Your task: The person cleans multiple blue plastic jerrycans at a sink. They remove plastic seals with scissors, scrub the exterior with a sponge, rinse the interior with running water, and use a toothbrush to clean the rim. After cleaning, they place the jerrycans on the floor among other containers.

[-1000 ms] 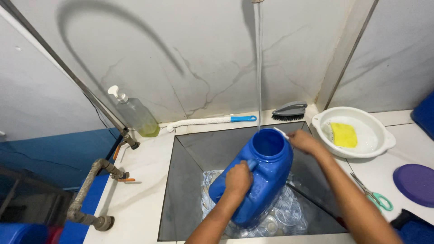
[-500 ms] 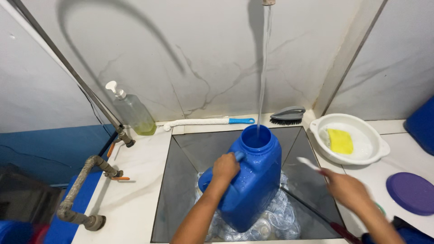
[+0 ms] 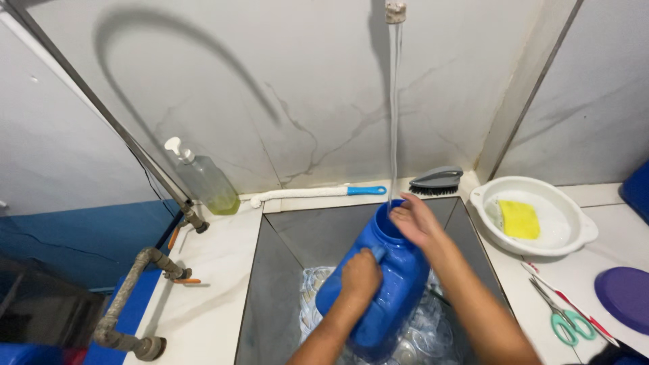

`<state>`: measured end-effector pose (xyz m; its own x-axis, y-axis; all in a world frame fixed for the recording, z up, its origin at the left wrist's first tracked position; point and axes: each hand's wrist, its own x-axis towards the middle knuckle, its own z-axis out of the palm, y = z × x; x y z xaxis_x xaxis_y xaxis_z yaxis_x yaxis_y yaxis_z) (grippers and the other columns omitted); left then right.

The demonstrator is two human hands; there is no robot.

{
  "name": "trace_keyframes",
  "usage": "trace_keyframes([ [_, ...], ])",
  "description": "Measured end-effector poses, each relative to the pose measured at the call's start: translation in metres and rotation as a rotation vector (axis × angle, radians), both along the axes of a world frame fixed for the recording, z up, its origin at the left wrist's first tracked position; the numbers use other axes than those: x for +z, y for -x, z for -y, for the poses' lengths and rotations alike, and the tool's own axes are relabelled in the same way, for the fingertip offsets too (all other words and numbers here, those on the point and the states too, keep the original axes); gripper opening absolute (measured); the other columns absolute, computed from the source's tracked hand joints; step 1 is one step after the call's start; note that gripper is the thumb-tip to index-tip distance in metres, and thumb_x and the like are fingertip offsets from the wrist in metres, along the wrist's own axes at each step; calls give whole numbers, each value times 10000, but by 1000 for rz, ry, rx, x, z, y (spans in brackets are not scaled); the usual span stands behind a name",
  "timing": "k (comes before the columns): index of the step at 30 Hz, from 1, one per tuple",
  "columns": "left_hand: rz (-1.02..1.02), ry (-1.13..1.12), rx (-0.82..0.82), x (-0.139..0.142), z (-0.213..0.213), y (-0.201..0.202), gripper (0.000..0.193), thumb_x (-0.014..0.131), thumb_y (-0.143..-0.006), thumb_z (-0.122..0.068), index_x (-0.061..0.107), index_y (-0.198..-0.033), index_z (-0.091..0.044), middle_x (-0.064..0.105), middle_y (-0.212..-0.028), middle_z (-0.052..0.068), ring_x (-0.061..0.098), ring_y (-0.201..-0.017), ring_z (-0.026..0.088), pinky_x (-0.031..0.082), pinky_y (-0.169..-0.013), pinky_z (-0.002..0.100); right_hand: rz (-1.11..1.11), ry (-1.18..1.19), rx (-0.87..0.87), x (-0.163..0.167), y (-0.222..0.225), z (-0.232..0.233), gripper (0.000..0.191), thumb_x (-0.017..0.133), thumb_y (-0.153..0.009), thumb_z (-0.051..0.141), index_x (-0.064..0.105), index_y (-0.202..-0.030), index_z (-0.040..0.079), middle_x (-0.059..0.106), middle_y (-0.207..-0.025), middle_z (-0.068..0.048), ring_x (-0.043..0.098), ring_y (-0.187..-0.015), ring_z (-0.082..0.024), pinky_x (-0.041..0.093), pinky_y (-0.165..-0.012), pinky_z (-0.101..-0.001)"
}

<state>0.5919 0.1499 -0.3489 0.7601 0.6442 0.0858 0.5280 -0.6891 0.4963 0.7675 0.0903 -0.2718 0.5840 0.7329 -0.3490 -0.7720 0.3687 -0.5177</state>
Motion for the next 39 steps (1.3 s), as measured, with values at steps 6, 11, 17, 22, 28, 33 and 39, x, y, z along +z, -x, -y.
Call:
trace_keyframes([
  [6,-14,41,-10,1,9,2,207,667,-835,-89,630,-998,33,712,-906,288,712,-875,468,560,-826,558,-173,-153,-295,33,22,-73,601,662,-778,424,657,-1275,86,644,-1361,-129,598,-1241,-298,462,-1041,-478],
  [11,-40,57,10,-1,2,-1,205,651,-847,-96,637,-1014,22,717,-904,280,716,-877,458,564,-815,558,-65,131,-249,13,25,-71,483,646,-869,339,643,-1283,91,597,-1343,-146,592,-1164,-299,433,-983,-486],
  [17,-20,39,36,-1,-24,1,191,649,-857,-130,674,-994,0,723,-909,267,717,-879,450,566,-822,551,343,391,284,-2,-2,-52,333,574,-913,188,685,-1131,-37,680,-1062,-198,675,-899,-303,538,-767,-421],
  [22,-52,38,87,10,-44,20,312,699,-851,-247,649,-1026,7,718,-916,265,710,-871,456,565,-807,553,977,780,580,23,-39,-46,297,514,-951,63,720,-1004,-144,750,-829,-241,743,-678,-306,626,-587,-367],
  [28,-16,-1,-20,25,-51,8,452,665,-949,-397,621,-1069,36,707,-902,282,696,-867,480,551,-802,570,930,748,665,50,-46,-39,303,467,-996,81,692,-1025,-120,743,-939,-250,746,-780,-302,640,-705,-377],
  [33,134,188,-235,37,-65,-29,412,646,-907,-437,724,-1051,-60,751,-932,215,709,-917,422,540,-834,530,651,511,627,72,-57,-39,289,448,-1022,98,645,-1025,-114,709,-968,-227,749,-846,-278,656,-775,-366],
  [39,28,1,-393,24,-67,-72,478,591,-970,-474,762,-1012,-30,732,-1019,240,702,-991,416,529,-901,520,889,517,513,41,-73,-26,276,560,-967,131,680,-1137,-51,746,-1020,-198,727,-901,-257,599,-856,-383],
])
